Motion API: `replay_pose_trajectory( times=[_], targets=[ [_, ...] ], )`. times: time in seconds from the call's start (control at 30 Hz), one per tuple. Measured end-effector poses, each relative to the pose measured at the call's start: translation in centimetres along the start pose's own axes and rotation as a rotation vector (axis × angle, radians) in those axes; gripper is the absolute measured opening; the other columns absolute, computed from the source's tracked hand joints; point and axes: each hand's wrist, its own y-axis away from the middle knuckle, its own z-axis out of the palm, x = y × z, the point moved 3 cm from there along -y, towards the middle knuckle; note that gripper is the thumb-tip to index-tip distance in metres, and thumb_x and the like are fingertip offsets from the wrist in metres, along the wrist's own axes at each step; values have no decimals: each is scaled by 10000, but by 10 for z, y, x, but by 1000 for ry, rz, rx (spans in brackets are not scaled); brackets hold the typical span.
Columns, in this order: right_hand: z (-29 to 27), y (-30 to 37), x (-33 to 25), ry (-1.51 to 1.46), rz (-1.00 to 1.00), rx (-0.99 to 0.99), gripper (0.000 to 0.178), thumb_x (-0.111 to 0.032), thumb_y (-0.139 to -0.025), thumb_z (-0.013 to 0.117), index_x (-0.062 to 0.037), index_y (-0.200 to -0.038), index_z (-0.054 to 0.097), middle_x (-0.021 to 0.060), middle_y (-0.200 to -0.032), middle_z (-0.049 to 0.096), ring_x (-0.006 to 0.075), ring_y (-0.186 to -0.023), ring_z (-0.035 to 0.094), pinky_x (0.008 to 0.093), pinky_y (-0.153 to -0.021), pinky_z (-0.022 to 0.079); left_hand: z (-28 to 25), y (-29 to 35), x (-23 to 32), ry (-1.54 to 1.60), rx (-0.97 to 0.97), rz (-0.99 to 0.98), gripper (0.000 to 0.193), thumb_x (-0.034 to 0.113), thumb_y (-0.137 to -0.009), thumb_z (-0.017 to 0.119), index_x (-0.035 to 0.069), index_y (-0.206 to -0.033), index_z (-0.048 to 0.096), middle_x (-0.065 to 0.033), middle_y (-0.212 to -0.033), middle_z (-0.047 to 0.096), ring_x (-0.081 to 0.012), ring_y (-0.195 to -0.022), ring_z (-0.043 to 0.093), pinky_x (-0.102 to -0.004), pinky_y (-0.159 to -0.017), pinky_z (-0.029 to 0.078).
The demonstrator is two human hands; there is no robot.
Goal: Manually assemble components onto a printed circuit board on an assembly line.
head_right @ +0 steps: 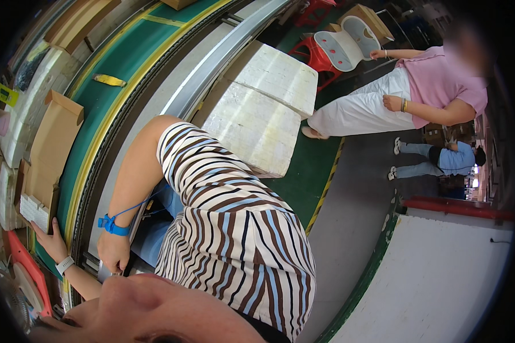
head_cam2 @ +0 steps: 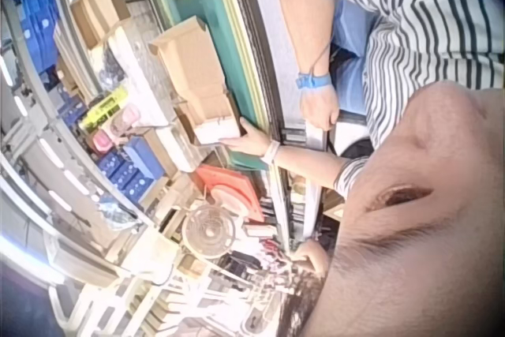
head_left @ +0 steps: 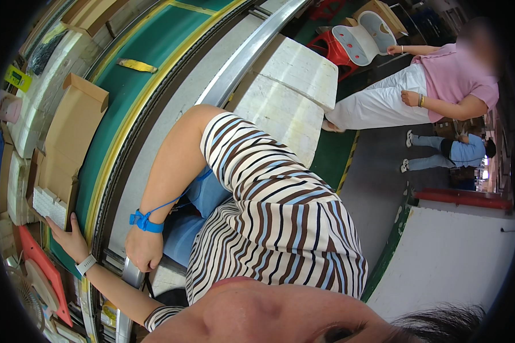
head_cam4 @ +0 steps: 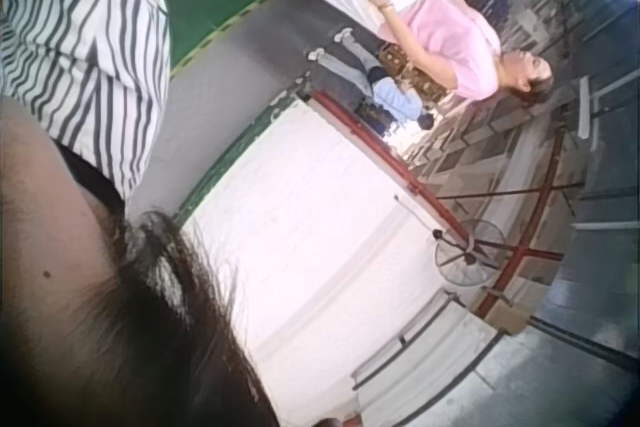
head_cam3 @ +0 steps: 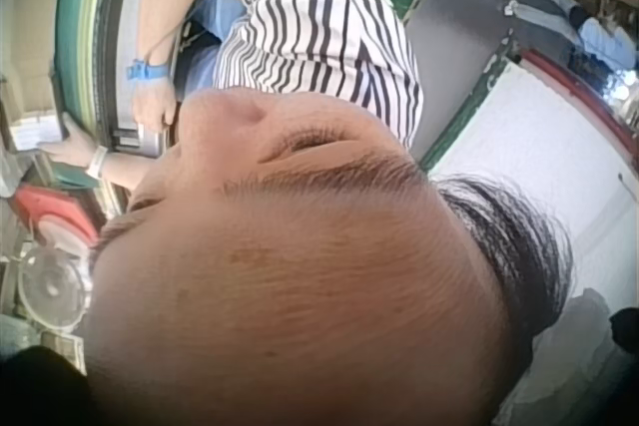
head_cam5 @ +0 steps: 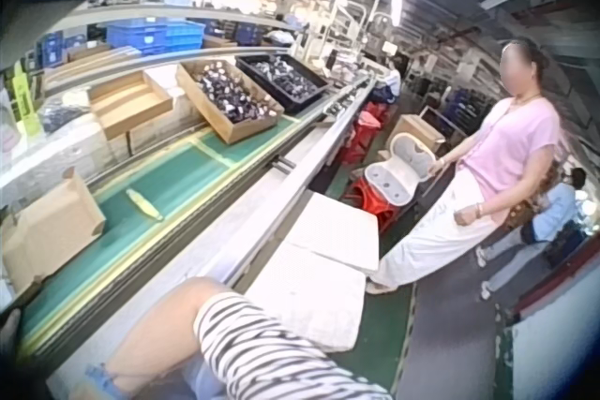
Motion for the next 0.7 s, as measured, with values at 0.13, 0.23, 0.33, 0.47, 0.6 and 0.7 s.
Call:
replay_pose_trajectory(
  times=[0.13, 0.23, 0.33, 0.47, 0.6, 0.7],
  targets=[
    [1, 0, 1, -5, 4, -2, 206, -235, -828, 512, -101, -910, 645, 90, -868, 649, 263, -807, 602, 391, -683, 455, 1, -1, 0, -1, 6, 10, 751, 381, -812, 606, 58, -1379, 235, -269, -1308, 343, -404, -1192, 349, -402, -990, 301],
    [3, 0, 3, -6, 5, 5, 202, -235, -828, 513, -104, -905, 646, 87, -868, 650, 263, -805, 602, 389, -680, 455, 0, 0, 1, -12, 13, 14, 747, 380, -813, 605, 64, -1380, 236, -270, -1306, 346, -405, -1189, 353, -401, -987, 304],
    [2, 0, 2, 8, -8, 15, 198, -236, -829, 514, -108, -900, 646, 84, -866, 650, 261, -803, 603, 387, -672, 454, 0, -1, 0, -21, -10, -19, 743, 381, -815, 604, 70, -1381, 237, -269, -1305, 349, -405, -1187, 354, -399, -986, 306],
    [-7, 4, -7, -9, 5, 37, 184, -212, -806, 513, -103, -842, 657, 72, -826, 648, 254, -801, 601, 376, -708, 465, 1, -1, 1, -10, 3, -2, 741, 384, -816, 601, 73, -1382, 237, -266, -1307, 349, -406, -1186, 356, -398, -986, 306],
    [-6, 2, -6, -19, -7, 33, 194, -226, -818, 509, -103, -869, 651, 82, -843, 650, 260, -799, 602, 383, -689, 457, -1, 0, -1, -10, -1, -12, 743, 385, -816, 602, 69, -1381, 237, -264, -1312, 346, -403, -1194, 352, -398, -990, 304],
    [-8, 4, -8, -20, 11, 34, 191, -215, -803, 511, -96, -838, 656, 78, -828, 648, 259, -808, 601, 379, -713, 464, 1, -2, 1, -6, -3, -4, 743, 384, -815, 602, 65, -1380, 239, -264, -1315, 343, -399, -1203, 347, -399, -993, 303]
  ],
)
